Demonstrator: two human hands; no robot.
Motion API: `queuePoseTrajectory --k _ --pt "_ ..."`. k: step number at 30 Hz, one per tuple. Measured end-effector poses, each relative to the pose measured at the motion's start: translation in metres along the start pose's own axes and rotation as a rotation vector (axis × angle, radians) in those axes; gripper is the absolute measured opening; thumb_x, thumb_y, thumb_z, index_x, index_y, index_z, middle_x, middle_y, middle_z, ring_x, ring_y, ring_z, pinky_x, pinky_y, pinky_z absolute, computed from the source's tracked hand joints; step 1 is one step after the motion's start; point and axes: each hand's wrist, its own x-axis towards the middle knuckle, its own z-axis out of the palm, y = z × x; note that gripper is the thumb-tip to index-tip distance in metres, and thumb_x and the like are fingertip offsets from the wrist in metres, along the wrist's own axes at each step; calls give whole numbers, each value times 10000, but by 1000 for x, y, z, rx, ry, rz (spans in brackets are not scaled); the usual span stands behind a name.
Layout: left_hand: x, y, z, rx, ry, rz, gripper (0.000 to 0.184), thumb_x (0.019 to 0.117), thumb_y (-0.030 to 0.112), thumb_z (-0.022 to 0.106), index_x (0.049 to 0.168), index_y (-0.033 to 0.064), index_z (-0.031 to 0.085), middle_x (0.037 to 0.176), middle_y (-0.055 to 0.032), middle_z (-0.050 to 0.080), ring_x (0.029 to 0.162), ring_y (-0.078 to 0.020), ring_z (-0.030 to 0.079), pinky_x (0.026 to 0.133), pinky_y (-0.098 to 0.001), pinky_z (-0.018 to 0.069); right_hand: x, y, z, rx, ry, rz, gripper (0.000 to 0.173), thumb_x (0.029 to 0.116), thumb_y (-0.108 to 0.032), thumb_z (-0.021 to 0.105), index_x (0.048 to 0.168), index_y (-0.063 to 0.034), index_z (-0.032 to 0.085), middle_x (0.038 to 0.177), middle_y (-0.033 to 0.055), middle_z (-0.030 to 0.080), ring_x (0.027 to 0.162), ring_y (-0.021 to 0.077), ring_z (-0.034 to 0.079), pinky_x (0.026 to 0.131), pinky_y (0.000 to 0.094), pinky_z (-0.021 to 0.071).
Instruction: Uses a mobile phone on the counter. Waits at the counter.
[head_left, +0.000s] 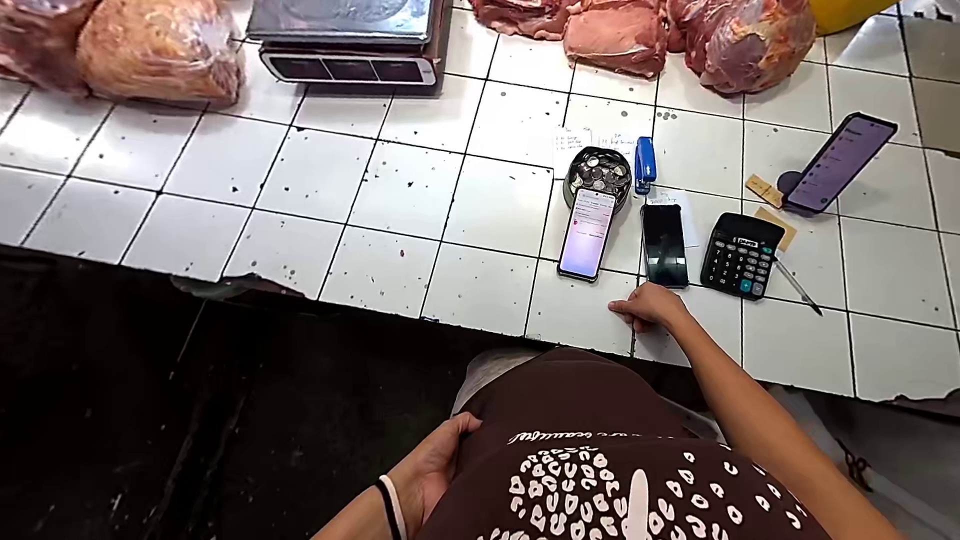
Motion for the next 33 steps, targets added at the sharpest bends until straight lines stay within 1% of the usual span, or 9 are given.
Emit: queuePoseTrajectory --k 6,10,12,14,16,20,23,26,33 --pt "-7 46 -21 92 2 18 202 1028 140 421 865 119 538 675 -50 624 567 -110 631 484 -253 523 0 -1 4 132 45 65 485 937 -559 693 919 -75 729 735 -31 693 637 77 627 718 362 538" --pt "-7 75 -28 201 14 23 203 1033 147 430 863 124 539 673 -40 623 558 -99 624 478 -243 516 -9 -4 11 210 123 111 471 917 -547 726 940 -76 723 767 -20 696 668 88 623 734 369 523" --pt "-6 89 -28 249 10 12 214 1031 143 428 846 129 535 661 -34 620 549 -94 620 471 -239 513 -15 -4 17 215 184 124 498 918 -564 714 963 -69 728 847 36 718 774 157 658 797 442 517" --pt "-4 101 -27 325 -4 -4 228 1036 142 412 840 132 527 651 -28 610 543 -88 612 468 -236 507 -24 -6 26 230 263 141 543 924 -577 698 991 -39 724 957 141 719 931 288 671 867 555 491" --pt "-1 112 -24 401 -8 -30 232 1039 146 404 840 135 522 647 -27 603 543 -90 609 467 -238 505 -33 -11 37 273 336 161 551 950 -559 673 1059 -20 713 1063 204 705 1046 361 656 916 598 473" --pt "8 127 -20 526 -20 -77 223 1030 145 413 830 144 510 642 -22 587 543 -90 598 470 -240 500 -36 -16 69 306 484 151 511 1033 -494 570 1132 -5 678 1105 214 701 1121 375 646 980 578 453" --pt "12 133 -17 572 -37 -118 210 1023 143 405 836 153 500 649 -16 580 549 -87 591 476 -239 498 -35 -14 83 330 569 108 430 1064 -385 554 1146 20 671 1107 220 696 1124 381 633 1018 565 425" --pt "12 136 -18 594 -33 -143 195 1025 160 409 858 150 510 670 -25 587 571 -95 601 486 -250 501 -35 -11 82 351 559 97 409 1067 -365 550 1154 17 668 1093 212 689 1106 372 627 1014 551 427" --pt "12 130 -35 494 -51 -107 189 1024 160 420 868 143 524 678 -31 601 576 -102 616 493 -248 513 -37 -18 57 308 351 189 415 1066 -379 550 1194 4 646 1156 226 676 1144 371 631 994 575 455"
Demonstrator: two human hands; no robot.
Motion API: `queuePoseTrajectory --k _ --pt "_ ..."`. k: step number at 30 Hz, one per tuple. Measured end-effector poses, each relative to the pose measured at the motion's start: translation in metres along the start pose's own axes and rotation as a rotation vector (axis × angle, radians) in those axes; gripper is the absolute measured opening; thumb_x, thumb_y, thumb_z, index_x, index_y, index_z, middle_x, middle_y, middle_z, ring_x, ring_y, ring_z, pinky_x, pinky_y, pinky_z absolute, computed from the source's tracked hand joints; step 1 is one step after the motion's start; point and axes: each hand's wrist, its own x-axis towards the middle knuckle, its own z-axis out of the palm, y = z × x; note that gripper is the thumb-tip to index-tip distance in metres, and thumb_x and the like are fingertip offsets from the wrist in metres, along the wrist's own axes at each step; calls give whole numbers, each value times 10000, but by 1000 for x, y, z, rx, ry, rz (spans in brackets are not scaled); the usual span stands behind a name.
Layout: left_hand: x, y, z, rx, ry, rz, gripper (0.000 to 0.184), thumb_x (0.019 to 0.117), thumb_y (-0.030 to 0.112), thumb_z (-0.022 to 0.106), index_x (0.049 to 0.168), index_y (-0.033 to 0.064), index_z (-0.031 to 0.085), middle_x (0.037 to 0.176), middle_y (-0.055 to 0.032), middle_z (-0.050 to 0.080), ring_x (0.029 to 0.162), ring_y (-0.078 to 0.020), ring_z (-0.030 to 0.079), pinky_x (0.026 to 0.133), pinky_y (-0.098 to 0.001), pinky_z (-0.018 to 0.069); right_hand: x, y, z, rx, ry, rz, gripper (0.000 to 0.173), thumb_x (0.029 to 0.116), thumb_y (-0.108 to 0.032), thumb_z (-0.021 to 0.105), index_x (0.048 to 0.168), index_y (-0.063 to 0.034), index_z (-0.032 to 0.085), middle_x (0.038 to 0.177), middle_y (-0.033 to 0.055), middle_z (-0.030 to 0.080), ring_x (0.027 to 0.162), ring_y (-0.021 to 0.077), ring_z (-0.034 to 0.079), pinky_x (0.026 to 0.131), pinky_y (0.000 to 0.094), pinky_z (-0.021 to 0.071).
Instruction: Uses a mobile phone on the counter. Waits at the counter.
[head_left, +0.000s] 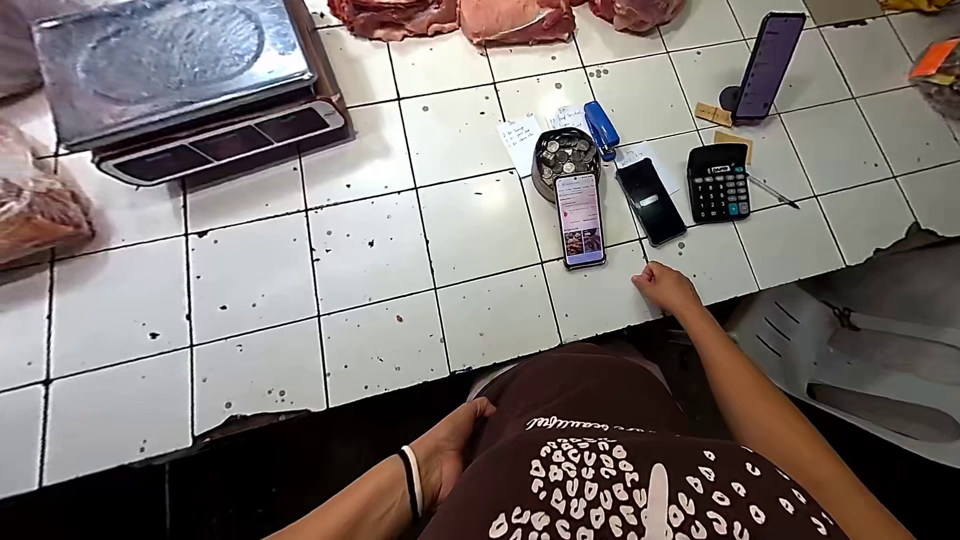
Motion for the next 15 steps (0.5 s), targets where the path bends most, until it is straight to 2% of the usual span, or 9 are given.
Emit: queuePoseTrajectory --k 4,6,10,15 --pt "-5 -14 -1 -105 -8 29 188 1025 145 420 872 135 529 677 -36 615 575 -103 626 494 -251 524 9 -19 -20 -185 -162 18 462 1069 -376 530 1238 42 632 1269 269 640 1230 398 599 1032 598 435" --pt "-7 -24 0 -167 -14 38 187 1028 147 419 879 136 532 684 -34 617 582 -102 631 497 -251 527 19 -27 -27 -306 -250 28 501 1063 -391 536 1256 62 628 1283 275 634 1234 392 603 1042 587 437" --pt "-5 -44 11 -298 -41 61 197 1025 139 415 867 135 531 681 -37 623 580 -105 635 498 -252 532 30 -49 -38 -487 -373 31 510 1051 -371 575 1242 99 625 1255 255 648 1169 332 633 1021 519 460" --pt "-1 -74 39 -451 -62 89 190 1021 129 414 872 128 533 683 -48 626 578 -111 638 498 -256 535 38 -57 -44 -563 -441 5 479 1044 -360 606 1249 72 610 1140 183 683 967 209 669 911 395 509"
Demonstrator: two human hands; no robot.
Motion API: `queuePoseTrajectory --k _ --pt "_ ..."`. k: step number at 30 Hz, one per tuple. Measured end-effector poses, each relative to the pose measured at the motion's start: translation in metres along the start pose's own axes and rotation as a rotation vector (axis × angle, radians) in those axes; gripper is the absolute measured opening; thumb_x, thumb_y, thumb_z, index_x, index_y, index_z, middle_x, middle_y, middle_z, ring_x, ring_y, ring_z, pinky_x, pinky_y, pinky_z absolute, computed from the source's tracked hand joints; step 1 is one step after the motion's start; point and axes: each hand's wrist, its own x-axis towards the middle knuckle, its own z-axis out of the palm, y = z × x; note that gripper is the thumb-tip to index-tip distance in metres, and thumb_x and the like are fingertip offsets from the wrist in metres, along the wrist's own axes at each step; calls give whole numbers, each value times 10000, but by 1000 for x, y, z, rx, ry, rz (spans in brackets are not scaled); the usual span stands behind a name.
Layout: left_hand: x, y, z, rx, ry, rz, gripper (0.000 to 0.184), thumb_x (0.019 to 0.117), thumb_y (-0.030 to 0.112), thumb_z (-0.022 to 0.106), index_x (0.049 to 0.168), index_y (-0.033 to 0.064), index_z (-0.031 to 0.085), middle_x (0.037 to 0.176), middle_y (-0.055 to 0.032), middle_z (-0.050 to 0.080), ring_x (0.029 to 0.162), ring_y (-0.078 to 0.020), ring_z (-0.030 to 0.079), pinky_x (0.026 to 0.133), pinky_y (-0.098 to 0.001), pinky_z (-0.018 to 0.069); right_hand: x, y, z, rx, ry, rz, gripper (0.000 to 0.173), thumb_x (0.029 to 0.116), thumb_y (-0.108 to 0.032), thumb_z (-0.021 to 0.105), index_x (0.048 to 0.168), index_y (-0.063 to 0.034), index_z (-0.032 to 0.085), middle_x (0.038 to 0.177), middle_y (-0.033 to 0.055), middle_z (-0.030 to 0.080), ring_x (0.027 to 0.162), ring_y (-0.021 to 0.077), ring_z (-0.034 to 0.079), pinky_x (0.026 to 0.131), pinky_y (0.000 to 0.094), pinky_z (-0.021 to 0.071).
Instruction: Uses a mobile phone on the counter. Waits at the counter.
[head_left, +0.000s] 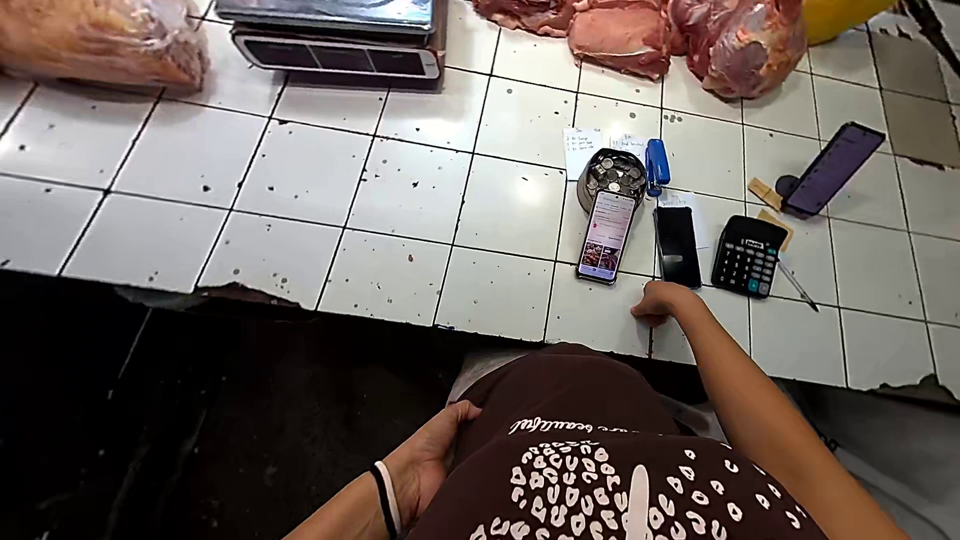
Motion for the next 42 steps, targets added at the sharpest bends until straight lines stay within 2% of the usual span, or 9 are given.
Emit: queuePoseTrajectory --k 4,7,10,12,15,18,23,34,42 --pt "5 -36 16 -86 -5 37 219 1033 132 407 863 121 545 677 -52 630 580 -110 642 501 -254 536 11 14 1 -34 11 -80 543 1030 -430 614 1231 75 617 1111 175 700 944 201 697 916 398 531" --pt "19 -62 25 -164 -43 13 235 1034 152 399 852 122 545 676 -54 636 582 -118 646 500 -268 540 9 24 1 -190 92 -212 568 1034 -493 567 1166 47 681 1174 220 699 1100 323 680 996 557 482" --pt "37 -90 27 -283 -88 -19 227 1018 164 418 862 99 570 717 -82 658 621 -151 664 538 -302 558 -8 27 -1 -139 333 -365 460 1066 -406 510 1260 -22 674 1237 253 678 1220 432 619 1025 647 444" --pt "35 -108 34 -313 -46 13 263 1032 153 399 828 112 559 673 -63 652 575 -126 656 501 -271 548 -13 27 -1 -35 550 -478 426 1087 -363 492 1372 -72 617 1109 257 716 1090 465 672 936 655 489" --pt "48 -134 33 -355 -77 21 289 1033 138 379 818 99 569 663 -70 656 561 -122 651 487 -263 539 -12 22 -8 -22 732 -543 505 1103 -276 453 1596 -201 380 991 241 723 909 463 703 795 641 528" --pt "58 -156 32 -357 -109 66 336 1045 120 344 800 107 573 645 -51 662 553 -101 652 491 -245 540 -3 17 -15 -99 799 -580 606 1086 -168 430 1654 -241 233 1037 236 721 883 455 708 739 624 536" --pt "57 -178 36 -439 -78 98 324 1058 127 343 834 99 574 662 -52 668 569 -103 659 506 -248 547 7 12 -19 -128 818 -599 651 1063 -133 435 1662 -246 205 1034 244 717 859 462 705 707 622 534" --pt "44 -145 23 -467 -59 46 277 1044 166 386 883 77 593 718 -96 682 610 -150 680 523 -291 564 -1 16 -12 16 842 -506 655 1067 -134 434 1664 -179 168 1105 250 711 930 457 708 794 625 536" --pt "21 -75 8 -206 -7 70 281 1046 148 383 836 102 563 672 -66 655 569 -130 656 497 -272 547 0 23 31 23 551 -282 631 1091 -279 395 1659 -150 152 1255 213 682 1128 384 683 966 555 516"
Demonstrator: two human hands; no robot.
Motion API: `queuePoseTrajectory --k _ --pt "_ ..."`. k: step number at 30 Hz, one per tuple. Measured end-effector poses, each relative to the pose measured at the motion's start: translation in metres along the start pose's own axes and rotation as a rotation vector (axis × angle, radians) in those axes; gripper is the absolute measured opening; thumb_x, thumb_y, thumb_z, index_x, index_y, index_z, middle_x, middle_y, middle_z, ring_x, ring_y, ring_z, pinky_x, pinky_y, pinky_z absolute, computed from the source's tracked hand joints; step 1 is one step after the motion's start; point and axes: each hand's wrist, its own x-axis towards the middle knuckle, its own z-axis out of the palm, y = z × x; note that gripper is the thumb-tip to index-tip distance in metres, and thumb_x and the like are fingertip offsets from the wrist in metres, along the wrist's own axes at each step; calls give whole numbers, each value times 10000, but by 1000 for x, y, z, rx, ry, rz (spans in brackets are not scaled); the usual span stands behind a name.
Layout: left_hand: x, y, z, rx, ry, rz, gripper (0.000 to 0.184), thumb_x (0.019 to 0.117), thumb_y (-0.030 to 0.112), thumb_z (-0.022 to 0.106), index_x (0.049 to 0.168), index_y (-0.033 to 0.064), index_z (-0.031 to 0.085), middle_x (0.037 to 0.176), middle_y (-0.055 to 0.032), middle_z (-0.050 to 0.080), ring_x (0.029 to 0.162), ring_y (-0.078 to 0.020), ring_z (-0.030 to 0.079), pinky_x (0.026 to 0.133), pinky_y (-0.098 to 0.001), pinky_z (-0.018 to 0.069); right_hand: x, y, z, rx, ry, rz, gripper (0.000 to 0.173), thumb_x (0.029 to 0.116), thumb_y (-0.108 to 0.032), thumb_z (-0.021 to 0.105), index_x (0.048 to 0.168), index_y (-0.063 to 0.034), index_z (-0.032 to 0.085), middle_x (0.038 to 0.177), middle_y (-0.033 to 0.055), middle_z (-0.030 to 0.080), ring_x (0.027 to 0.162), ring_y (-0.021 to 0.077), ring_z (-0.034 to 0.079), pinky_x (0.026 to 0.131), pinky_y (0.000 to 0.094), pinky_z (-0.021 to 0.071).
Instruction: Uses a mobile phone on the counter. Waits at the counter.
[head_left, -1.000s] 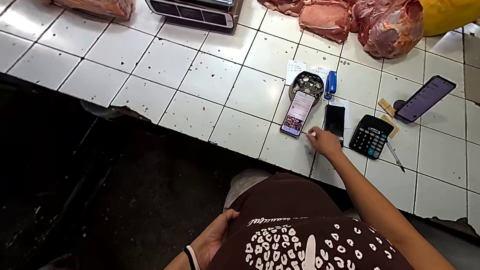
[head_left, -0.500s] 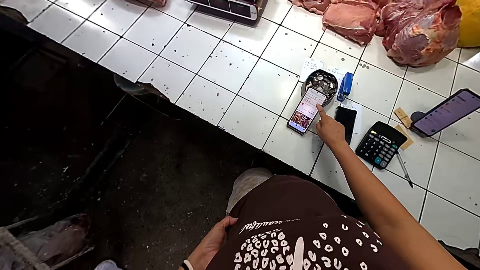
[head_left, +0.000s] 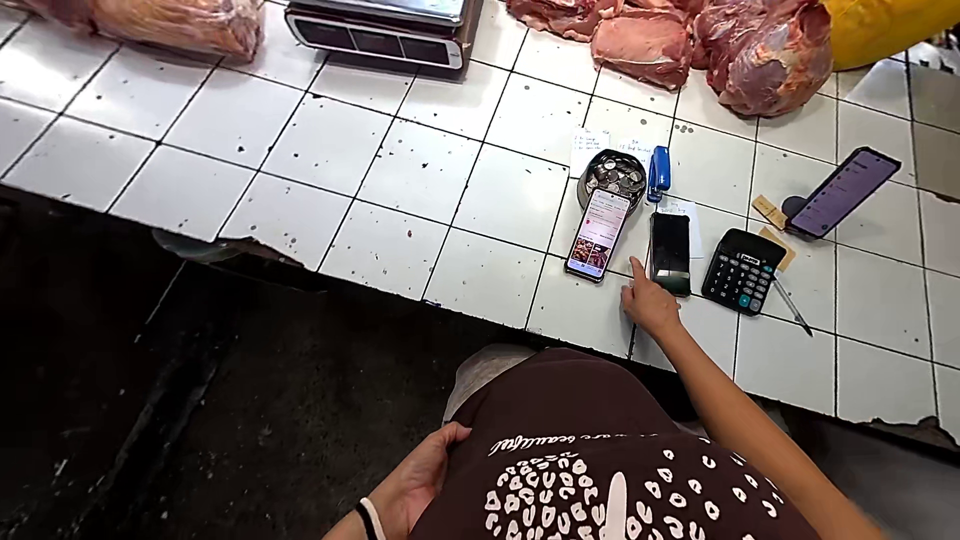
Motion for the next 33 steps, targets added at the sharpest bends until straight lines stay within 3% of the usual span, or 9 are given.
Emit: queuePoseTrajectory --k 4,12,17,21,27,33 --pt "-10 37 3 106 15 -34 250 1037 155 401 842 109 551 664 -61 635 559 -122 639 481 -268 532 -8 -5 15 47 6 51 608 1084 -244 416 1645 -118 219 1469 183 563 1194 358 662 989 539 522" --pt "-12 103 7 370 45 -66 193 1030 159 433 883 114 549 688 -55 632 573 -119 638 484 -257 527 -24 -17 30 169 9 164 630 1086 -285 444 1656 -170 204 1482 201 538 1180 381 659 980 558 519" --pt "-11 134 19 560 40 -100 209 1034 155 415 865 127 535 666 -42 618 563 -105 629 477 -248 520 -43 -21 50 305 -53 243 668 1095 -368 438 1670 -245 121 1254 232 680 1143 414 668 992 581 492" --pt "-6 148 31 651 44 -171 205 1028 165 425 863 125 538 666 -45 614 561 -109 624 474 -252 516 -55 -19 68 444 -5 256 691 1068 -343 519 1663 -240 183 1267 223 661 1088 381 664 999 556 487" --pt "1 157 40 773 65 -216 169 1027 171 432 893 135 529 694 -40 607 590 -111 623 498 -261 520 -56 -19 68 555 5 285 714 1045 -303 586 1654 -239 218 1062 191 663 943 329 630 949 512 485" --pt "-1 156 37 710 42 -233 174 1019 167 438 882 132 538 687 -44 615 585 -114 630 492 -261 526 -51 -14 63 592 -32 305 766 1013 -310 652 1641 -237 221 942 140 635 850 289 613 883 494 499"
